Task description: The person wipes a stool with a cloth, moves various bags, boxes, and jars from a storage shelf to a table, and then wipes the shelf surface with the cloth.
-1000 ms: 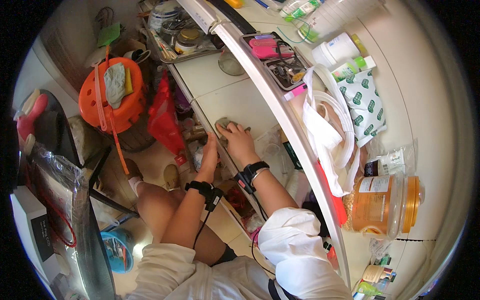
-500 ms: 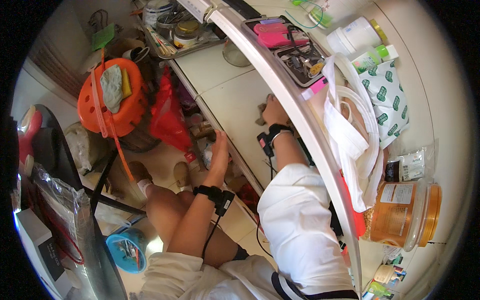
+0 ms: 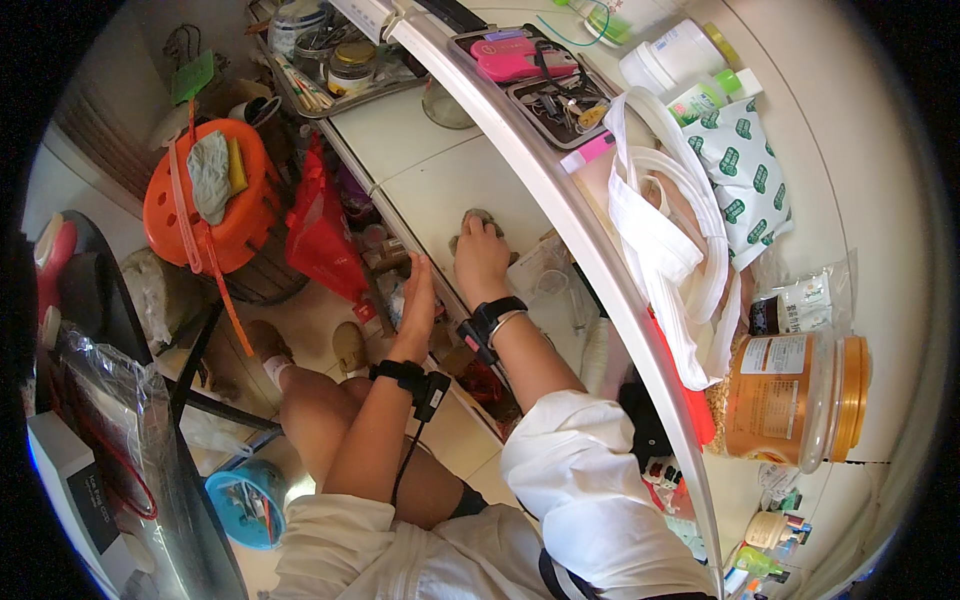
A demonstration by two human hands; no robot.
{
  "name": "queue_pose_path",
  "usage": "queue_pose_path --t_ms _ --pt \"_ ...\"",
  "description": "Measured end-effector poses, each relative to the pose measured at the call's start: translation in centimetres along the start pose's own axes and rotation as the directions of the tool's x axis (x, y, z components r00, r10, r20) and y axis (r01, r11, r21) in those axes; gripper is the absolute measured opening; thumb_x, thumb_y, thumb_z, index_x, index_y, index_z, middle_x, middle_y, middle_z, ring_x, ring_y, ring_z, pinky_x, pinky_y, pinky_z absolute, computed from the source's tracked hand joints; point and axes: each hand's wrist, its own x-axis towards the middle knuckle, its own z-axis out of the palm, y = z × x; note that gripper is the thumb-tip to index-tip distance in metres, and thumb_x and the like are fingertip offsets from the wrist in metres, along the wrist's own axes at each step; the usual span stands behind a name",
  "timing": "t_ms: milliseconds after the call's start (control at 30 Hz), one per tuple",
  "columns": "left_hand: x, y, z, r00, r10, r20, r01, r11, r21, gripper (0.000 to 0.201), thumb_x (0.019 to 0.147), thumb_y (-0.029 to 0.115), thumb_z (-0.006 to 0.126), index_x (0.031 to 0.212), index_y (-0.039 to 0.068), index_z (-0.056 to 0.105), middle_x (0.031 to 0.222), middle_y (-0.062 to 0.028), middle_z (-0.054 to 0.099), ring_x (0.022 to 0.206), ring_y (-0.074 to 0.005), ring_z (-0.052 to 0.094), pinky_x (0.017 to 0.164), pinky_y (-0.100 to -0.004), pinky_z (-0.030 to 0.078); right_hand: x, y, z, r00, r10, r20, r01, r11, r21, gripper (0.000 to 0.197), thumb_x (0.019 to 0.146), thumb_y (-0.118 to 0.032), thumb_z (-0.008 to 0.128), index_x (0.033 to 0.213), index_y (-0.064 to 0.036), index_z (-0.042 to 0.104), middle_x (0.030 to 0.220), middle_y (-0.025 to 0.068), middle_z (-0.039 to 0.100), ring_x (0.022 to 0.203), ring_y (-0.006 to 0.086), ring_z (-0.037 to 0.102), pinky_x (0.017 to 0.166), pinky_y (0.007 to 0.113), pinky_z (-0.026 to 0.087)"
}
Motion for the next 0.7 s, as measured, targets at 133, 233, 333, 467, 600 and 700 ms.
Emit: queue_pose_path --t_ms 133,233,333,467,600,700 --pt "0.1 -0.4 -0.3 1.0 -0.022 0.012 0.023 0.999 -0.035 0.09 0.092 0.076 0.026 0.158 0.019 0.003 0.162 -0.0121 0.013 0.146 -0.0319 0.022 0.11 -0.0451 0.033 2.0 2.6 -0.5 1.0 0.0 0.016 -0.002 0.993 0.12 0.05 0.087 -0.017 0.057 0.134 -0.0018 0.05 0.122 0.012 0.055 0.108 0.0317 0.059 0.08 0.044 0.054" --pt "0.5 -0.5 -0.2 1.0 -0.018 0.011 0.019 0.998 -0.053 0.092 0.091 0.077 0.027 0.158 0.018 0.003 0.162 -0.012 0.013 0.146 -0.0316 0.022 0.11 -0.0452 0.032 4.8 5.1 0.2 0.988 0.145 0.053 -0.152 0.974 0.167 0.045 0.09 -0.016 0.052 0.133 -0.0013 0.05 0.119 0.0206 0.059 0.107 0.0352 0.061 0.086 0.047 0.052" --pt "0.3 -0.3 1.0 0.999 0.007 0.036 -0.004 0.997 -0.078 0.092 0.091 0.076 0.028 0.158 0.018 0.003 0.162 -0.0124 0.014 0.146 -0.0317 0.021 0.111 -0.0446 0.032 7.8 10.3 2.1 0.941 0.334 0.059 -0.339 0.933 0.118 0.04 0.091 -0.017 0.05 0.128 -0.001 0.052 0.125 0.0217 0.057 0.111 0.0361 0.061 0.091 0.047 0.05" --pt "1.1 -1.5 0.3 0.98 0.133 -0.146 -0.134 0.991 0.003 0.075 0.101 0.056 0.03 0.155 0.005 0.015 0.152 -0.0282 0.025 0.14 -0.0383 0.028 0.115 -0.0396 0.022 9.2 9.8 1.1 0.882 0.438 0.175 -0.458 0.883 0.098 0.04 0.091 -0.021 0.053 0.125 -0.0002 0.053 0.131 0.0195 0.056 0.117 0.0364 0.059 0.093 0.048 0.051" --pt "0.8 -1.3 0.7 0.973 0.196 -0.123 -0.184 0.978 0.097 0.079 0.1 0.056 0.036 0.155 0.004 0.013 0.152 -0.0282 0.024 0.141 -0.0387 0.027 0.115 -0.0396 0.023 9.8 10.1 2.6 0.892 0.44 0.107 -0.443 0.896 0.005 0.036 0.091 -0.019 0.051 0.123 -0.0019 0.056 0.131 0.0145 0.054 0.117 0.035 0.057 0.092 0.047 0.052" --pt "0.4 -1.5 0.6 0.975 0.178 -0.129 -0.17 0.983 0.072 0.081 0.099 0.057 0.039 0.155 0.004 0.013 0.152 -0.0266 0.025 0.141 -0.0377 0.028 0.115 -0.0393 0.023 10.0 10.5 3.8 0.918 0.393 -0.054 -0.39 0.919 0.062 0.043 0.088 -0.02 0.057 0.13 -0.0099 0.056 0.132 0.0112 0.051 0.119 0.034 0.052 0.095 0.046 0.049"
